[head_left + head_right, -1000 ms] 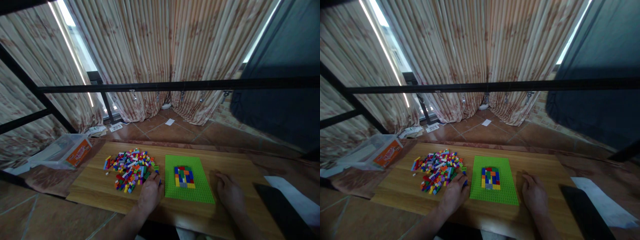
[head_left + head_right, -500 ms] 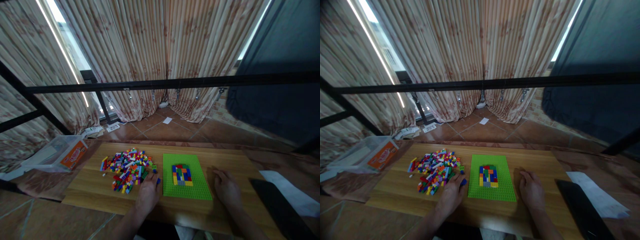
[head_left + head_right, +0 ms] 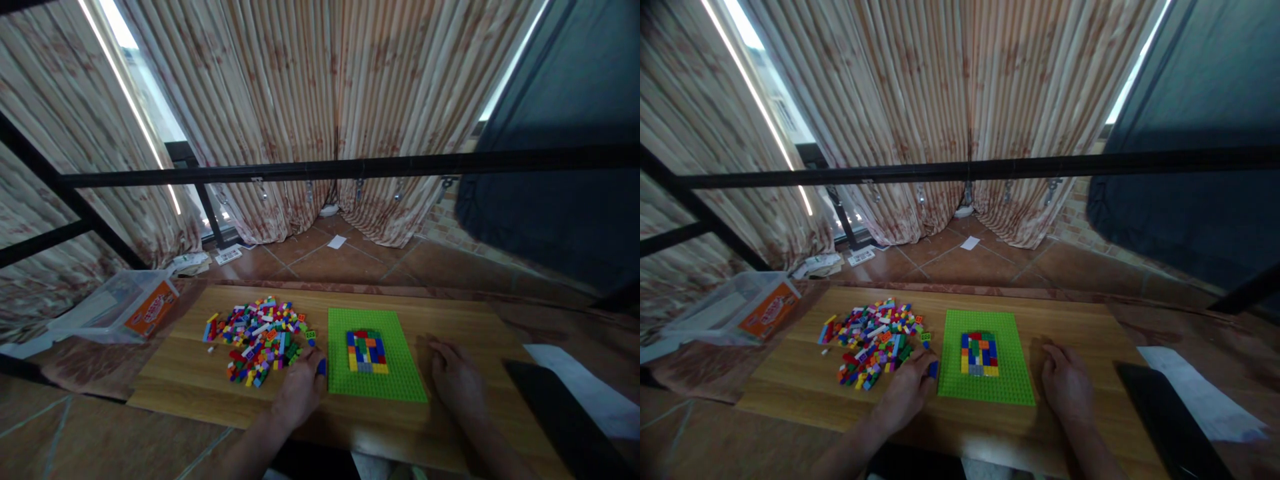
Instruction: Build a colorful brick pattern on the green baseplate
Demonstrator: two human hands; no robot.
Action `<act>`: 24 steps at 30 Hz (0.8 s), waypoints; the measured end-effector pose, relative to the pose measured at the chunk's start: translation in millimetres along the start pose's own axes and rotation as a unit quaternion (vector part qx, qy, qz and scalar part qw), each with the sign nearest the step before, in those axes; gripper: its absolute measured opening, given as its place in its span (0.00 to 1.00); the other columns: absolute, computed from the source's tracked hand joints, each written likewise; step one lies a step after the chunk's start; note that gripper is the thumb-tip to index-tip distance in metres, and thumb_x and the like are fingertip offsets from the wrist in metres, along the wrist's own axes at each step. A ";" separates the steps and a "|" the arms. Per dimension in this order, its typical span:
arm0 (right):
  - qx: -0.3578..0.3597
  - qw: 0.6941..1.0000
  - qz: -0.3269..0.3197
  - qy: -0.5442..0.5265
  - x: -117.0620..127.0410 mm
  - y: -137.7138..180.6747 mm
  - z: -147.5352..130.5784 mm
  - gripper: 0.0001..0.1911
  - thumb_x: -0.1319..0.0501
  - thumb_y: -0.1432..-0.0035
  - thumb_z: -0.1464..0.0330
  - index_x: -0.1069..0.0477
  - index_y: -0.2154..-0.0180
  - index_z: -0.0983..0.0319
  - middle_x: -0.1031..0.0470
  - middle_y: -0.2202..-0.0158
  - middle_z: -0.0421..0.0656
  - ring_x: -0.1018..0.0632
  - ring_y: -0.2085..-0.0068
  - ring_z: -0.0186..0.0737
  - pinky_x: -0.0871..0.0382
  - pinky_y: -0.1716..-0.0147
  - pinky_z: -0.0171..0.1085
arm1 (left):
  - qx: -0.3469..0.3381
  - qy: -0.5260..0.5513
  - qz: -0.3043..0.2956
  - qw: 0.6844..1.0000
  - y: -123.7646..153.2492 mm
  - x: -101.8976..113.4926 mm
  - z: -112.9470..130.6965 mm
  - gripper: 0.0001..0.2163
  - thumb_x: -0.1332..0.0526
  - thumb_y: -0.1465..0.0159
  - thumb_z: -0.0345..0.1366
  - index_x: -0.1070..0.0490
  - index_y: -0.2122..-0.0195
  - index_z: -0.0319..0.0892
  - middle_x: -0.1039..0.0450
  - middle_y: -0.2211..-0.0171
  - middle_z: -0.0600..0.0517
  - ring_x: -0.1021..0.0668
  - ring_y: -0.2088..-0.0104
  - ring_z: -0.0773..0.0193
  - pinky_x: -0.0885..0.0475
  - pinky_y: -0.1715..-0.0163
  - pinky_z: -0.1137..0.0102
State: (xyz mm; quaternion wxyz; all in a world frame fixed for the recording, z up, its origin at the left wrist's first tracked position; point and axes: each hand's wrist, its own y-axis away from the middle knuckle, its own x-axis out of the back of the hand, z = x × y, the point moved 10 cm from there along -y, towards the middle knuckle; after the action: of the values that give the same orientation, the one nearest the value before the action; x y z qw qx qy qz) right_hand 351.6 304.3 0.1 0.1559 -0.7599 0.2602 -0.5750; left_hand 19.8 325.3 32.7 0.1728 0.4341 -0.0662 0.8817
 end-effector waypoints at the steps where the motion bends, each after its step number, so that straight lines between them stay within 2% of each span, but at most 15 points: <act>1: -0.001 1.000 0.001 0.000 0.4 -0.1 -0.3 0.15 0.50 0.43 0.69 0.26 0.61 0.63 0.25 0.61 0.49 0.25 0.62 0.45 0.30 0.59 0.43 | 0.002 -0.002 -0.001 1.000 -2.3 0.6 1.0 0.15 0.46 0.43 0.20 0.29 0.60 0.43 0.29 0.55 0.48 0.24 0.53 0.60 0.29 0.51 0.66; 7: -0.010 1.000 -0.005 -0.008 0.3 -0.3 -0.9 0.16 0.50 0.42 0.69 0.25 0.60 0.63 0.25 0.60 0.49 0.25 0.61 0.45 0.30 0.58 0.43 | -0.030 -0.007 0.020 0.999 -32.8 4.3 24.3 0.15 0.43 0.41 0.23 0.29 0.55 0.44 0.29 0.54 0.49 0.23 0.57 0.62 0.27 0.54 0.67; 12: -0.014 1.000 0.000 -0.009 0.0 -0.4 0.6 0.16 0.50 0.41 0.69 0.25 0.60 0.64 0.25 0.59 0.51 0.25 0.60 0.46 0.29 0.58 0.44 | -0.055 -0.017 0.008 0.998 -69.8 -7.4 41.6 0.15 0.41 0.41 0.26 0.27 0.53 0.43 0.26 0.57 0.50 0.22 0.61 0.62 0.27 0.55 0.67; 16: -0.009 1.000 -0.002 -0.015 0.1 -0.9 -0.5 0.15 0.50 0.41 0.69 0.25 0.60 0.63 0.25 0.60 0.50 0.25 0.62 0.44 0.29 0.59 0.42 | -0.044 -0.007 -0.025 0.999 -84.8 -20.1 40.4 0.15 0.40 0.42 0.27 0.26 0.54 0.43 0.24 0.60 0.51 0.22 0.62 0.63 0.26 0.56 0.68; 24: -0.012 0.999 0.015 -0.028 7.6 -1.9 -4.7 0.14 0.49 0.41 0.69 0.25 0.61 0.63 0.25 0.61 0.49 0.25 0.62 0.43 0.29 0.59 0.42 | -0.037 -0.002 -0.090 0.995 -99.8 -32.2 37.9 0.14 0.36 0.44 0.30 0.23 0.56 0.43 0.23 0.61 0.51 0.22 0.63 0.63 0.27 0.58 0.70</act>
State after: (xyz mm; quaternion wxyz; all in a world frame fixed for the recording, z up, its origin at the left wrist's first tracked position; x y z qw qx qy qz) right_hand 349.0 301.8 8.5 0.1622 -0.7735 0.2744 -0.5479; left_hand 102.2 400.2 27.3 0.2674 0.4336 -0.0603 0.8584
